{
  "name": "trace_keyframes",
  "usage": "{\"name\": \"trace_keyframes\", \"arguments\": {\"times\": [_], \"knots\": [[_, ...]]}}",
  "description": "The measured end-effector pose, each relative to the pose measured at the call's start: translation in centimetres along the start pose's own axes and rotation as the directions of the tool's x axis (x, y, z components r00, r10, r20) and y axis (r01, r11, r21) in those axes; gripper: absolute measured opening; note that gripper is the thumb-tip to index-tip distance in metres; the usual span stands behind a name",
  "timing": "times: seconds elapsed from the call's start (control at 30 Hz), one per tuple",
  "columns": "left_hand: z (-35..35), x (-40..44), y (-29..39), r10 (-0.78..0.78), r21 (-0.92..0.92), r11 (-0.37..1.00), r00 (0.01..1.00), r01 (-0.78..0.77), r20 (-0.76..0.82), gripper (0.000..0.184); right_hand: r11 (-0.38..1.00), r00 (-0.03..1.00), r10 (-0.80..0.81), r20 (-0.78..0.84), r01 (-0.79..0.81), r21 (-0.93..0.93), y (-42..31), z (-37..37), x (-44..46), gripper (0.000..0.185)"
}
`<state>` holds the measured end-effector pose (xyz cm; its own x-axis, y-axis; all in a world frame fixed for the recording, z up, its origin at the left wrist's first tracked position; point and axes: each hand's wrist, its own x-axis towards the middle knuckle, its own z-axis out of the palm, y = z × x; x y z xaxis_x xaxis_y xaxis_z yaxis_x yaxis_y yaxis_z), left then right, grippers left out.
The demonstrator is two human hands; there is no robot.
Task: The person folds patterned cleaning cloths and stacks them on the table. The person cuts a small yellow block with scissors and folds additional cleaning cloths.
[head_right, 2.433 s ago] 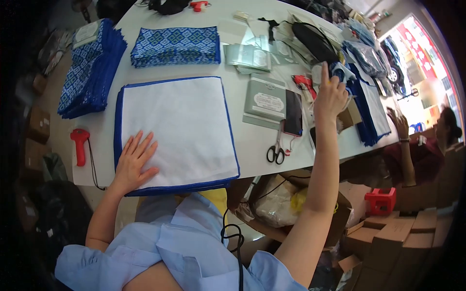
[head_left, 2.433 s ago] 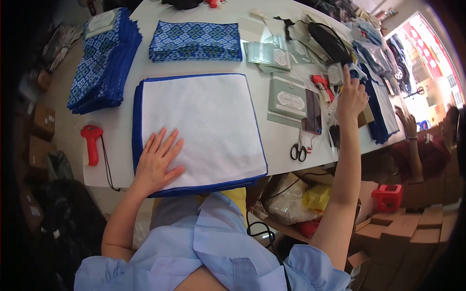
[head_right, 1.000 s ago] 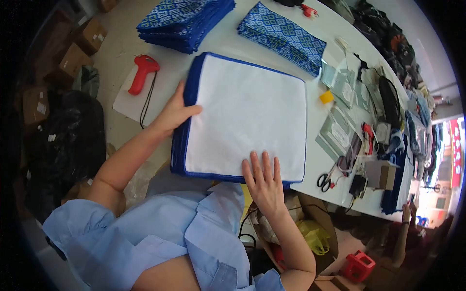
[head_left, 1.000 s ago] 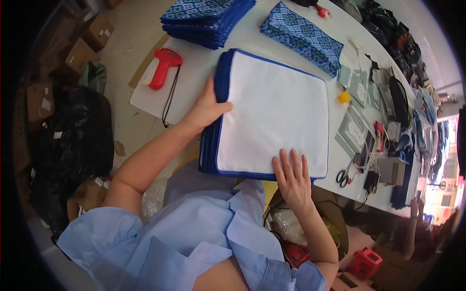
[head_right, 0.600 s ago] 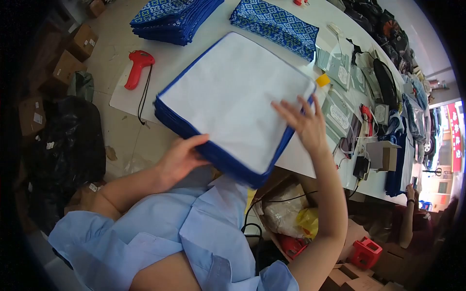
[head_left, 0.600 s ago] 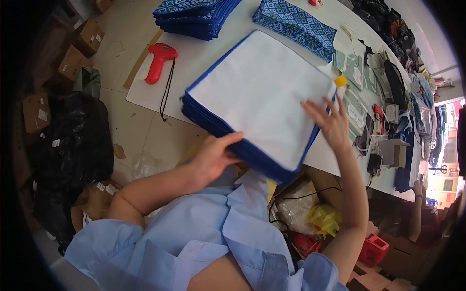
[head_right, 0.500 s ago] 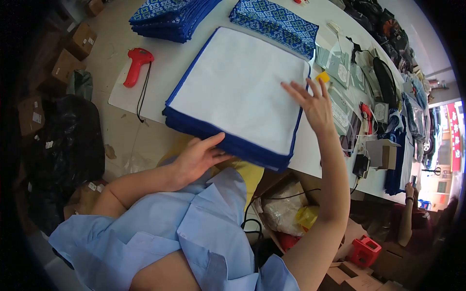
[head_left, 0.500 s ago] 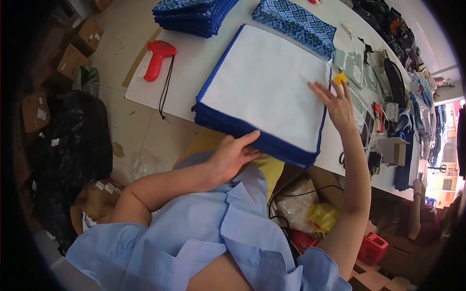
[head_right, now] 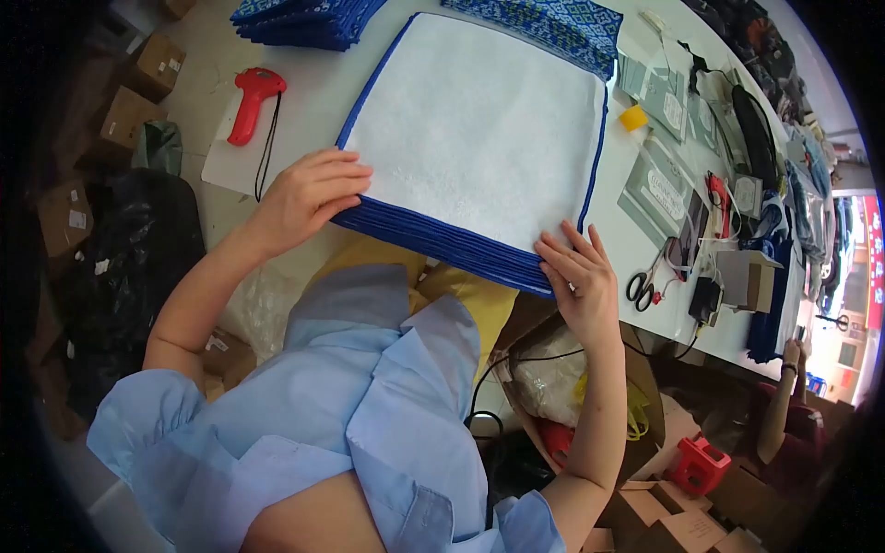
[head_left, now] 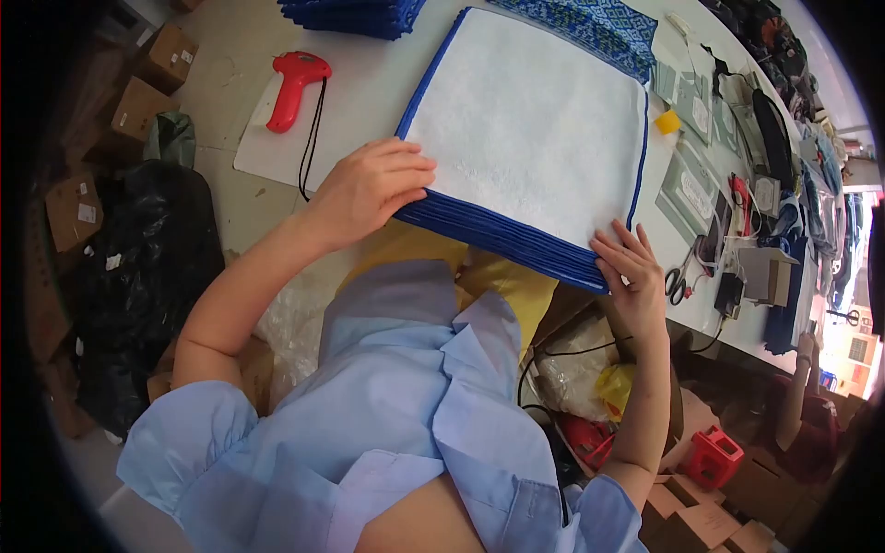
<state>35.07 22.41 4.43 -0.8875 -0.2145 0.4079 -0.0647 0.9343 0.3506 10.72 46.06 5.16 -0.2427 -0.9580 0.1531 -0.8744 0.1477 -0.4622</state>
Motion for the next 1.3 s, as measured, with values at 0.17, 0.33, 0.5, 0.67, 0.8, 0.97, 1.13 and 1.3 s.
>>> {"name": "trace_keyframes", "arguments": {"times": [0.17,0.33,0.5,0.67,0.8,0.97,1.13,1.3], "knots": [[-0.6,0.7,0.5,0.011,0.018,1.000,0.999,-0.011,0.030,0.008,0.982,0.989,0.143,-0.032,-0.137,0.128,-0.8,-0.4,0.3,0.015],[-2.6,2.1,1.8,-0.313,-0.033,0.947,0.939,0.320,0.146,0.016,0.924,0.945,0.300,-0.127,-0.255,0.285,-0.8,-0.9,0.6,0.014],[-2.4,3.1,1.4,-0.099,-0.154,0.985,0.986,0.078,-0.133,0.017,0.962,0.911,0.271,-0.310,-0.262,0.071,-1.7,-1.8,0.7,0.016],[-3.3,2.6,2.6,-0.061,-0.132,0.991,0.981,0.037,-0.185,0.018,0.958,0.857,-0.048,-0.513,-0.106,-0.265,-2.4,-1.6,0.0,0.023],[-2.9,2.6,2.4,-0.237,-0.160,0.965,0.953,0.208,-0.190,0.015,0.956,0.798,-0.013,-0.602,-0.166,-0.241,-2.1,-0.1,-0.1,0.022],[-4.3,3.4,3.1,-0.121,-0.083,0.992,0.901,0.095,-0.416,0.017,0.955,0.720,-0.059,-0.692,-0.161,-0.249,-3.1,-2.3,-0.6,0.019],[-5.7,0.8,4.7,-0.109,-0.100,0.992,0.944,0.081,-0.311,0.017,0.979,0.795,-0.021,-0.607,-0.105,-0.172,-5.1,-3.6,-3.5,0.015],[-4.6,0.3,3.3,-0.273,-0.300,0.925,0.956,0.232,-0.104,0.015,0.935,0.877,0.317,-0.362,-0.225,0.273,-3.9,-3.0,-3.8,0.013]]}}
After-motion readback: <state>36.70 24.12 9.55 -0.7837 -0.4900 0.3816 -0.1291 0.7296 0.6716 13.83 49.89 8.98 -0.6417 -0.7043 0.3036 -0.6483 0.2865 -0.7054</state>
